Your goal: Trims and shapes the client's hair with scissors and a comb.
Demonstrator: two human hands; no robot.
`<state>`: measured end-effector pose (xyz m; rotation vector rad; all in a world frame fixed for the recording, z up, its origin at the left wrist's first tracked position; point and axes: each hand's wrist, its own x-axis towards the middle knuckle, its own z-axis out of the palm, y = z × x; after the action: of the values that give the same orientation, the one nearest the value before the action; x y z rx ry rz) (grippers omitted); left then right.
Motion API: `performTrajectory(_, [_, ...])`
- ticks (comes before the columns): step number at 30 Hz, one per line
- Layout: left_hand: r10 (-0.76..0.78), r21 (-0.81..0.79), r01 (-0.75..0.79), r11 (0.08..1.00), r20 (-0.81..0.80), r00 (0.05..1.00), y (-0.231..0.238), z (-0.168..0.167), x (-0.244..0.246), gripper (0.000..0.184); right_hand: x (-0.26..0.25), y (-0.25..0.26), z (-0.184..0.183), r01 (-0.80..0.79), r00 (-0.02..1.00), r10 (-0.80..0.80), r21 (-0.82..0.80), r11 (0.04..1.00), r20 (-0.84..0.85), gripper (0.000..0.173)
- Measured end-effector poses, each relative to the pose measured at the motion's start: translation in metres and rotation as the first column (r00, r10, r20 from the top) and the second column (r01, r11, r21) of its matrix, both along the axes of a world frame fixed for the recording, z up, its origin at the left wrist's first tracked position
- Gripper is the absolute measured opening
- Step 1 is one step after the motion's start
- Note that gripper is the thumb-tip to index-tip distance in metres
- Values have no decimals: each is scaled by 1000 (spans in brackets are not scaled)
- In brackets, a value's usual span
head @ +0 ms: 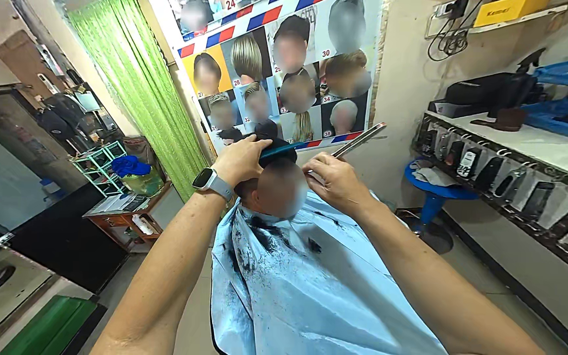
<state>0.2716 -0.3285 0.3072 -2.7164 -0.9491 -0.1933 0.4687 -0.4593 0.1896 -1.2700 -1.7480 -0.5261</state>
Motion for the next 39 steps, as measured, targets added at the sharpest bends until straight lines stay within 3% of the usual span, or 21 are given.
performTrajectory(15, [93, 46, -93, 995, -5, 996, 1, -6, 8, 98, -4, 35, -1, -42, 998, 44, -42, 998, 54, 13])
performTrajectory(28, [55, 41, -56, 998, 22, 998, 10, -4, 7, 93, 2, 44, -1, -50, 994, 59, -96, 994, 92, 13])
performTrajectory(39, [48, 38, -48, 998, 10, 999, 15, -2, 8, 92, 6, 46, -5, -43, 996, 46, -49, 998, 76, 13])
